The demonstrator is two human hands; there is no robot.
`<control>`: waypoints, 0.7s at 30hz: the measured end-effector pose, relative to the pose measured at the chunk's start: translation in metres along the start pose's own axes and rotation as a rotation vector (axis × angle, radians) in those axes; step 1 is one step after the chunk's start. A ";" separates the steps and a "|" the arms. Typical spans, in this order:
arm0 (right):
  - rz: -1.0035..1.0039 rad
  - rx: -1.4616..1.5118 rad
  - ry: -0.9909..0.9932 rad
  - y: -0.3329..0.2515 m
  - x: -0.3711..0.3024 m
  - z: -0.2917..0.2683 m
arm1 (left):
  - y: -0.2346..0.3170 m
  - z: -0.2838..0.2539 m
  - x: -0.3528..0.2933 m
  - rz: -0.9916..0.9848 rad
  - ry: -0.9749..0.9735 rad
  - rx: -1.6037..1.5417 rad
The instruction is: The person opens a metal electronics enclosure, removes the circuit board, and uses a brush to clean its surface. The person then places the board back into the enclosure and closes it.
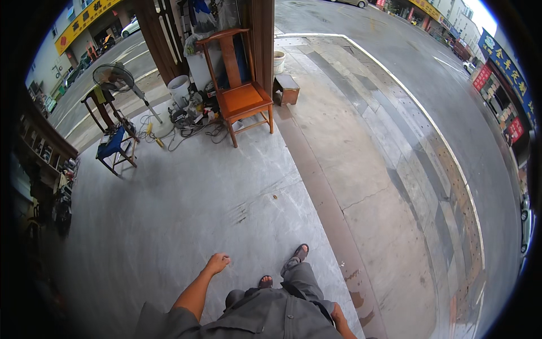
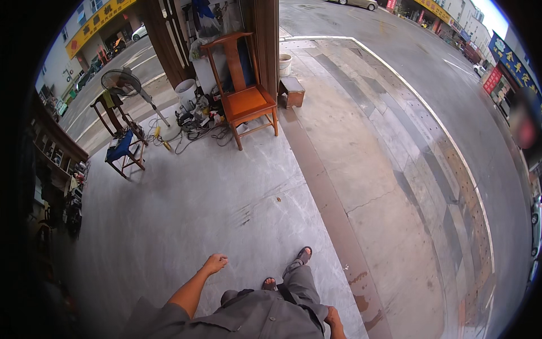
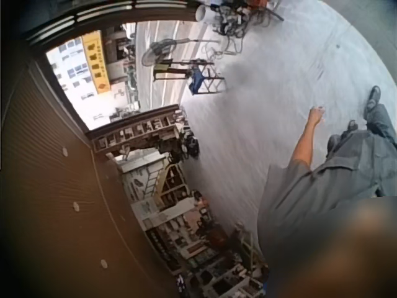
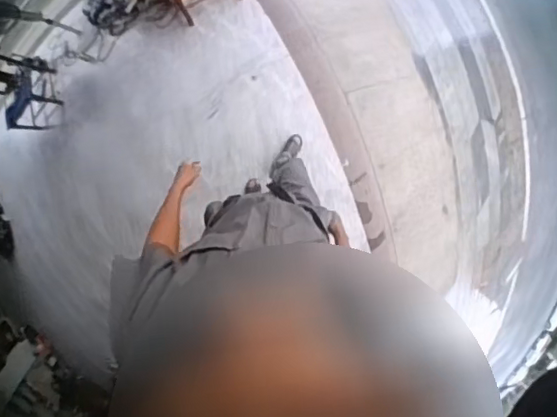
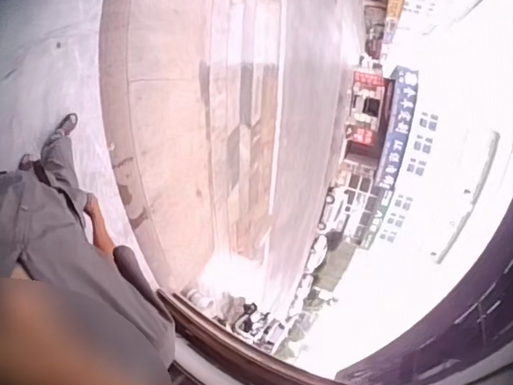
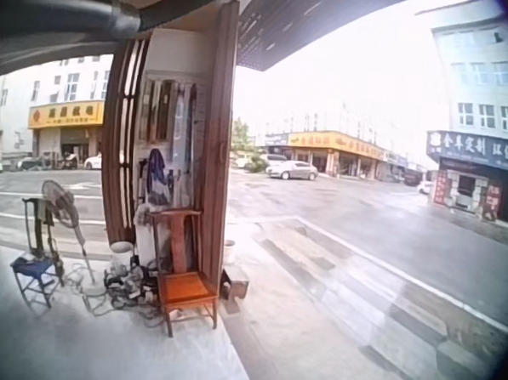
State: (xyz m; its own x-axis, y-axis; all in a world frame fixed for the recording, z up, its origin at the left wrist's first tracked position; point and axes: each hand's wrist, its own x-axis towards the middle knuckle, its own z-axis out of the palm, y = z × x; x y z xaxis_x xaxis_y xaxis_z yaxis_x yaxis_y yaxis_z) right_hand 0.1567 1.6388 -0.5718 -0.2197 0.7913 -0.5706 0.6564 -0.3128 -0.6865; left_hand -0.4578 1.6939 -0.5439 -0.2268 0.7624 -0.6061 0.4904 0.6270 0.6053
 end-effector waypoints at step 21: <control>-0.130 -0.224 0.045 -0.451 0.553 -0.340 | 0.253 -0.089 0.287 -0.321 -0.025 -0.291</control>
State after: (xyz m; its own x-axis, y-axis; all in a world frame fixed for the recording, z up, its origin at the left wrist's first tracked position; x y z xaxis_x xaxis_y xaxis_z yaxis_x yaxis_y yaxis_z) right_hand -0.0155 2.3955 -0.4245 -0.2837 0.8413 -0.4601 0.7692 -0.0868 -0.6331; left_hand -0.4741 2.0852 -0.5184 -0.3074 0.5192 -0.7974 0.1397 0.8536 0.5019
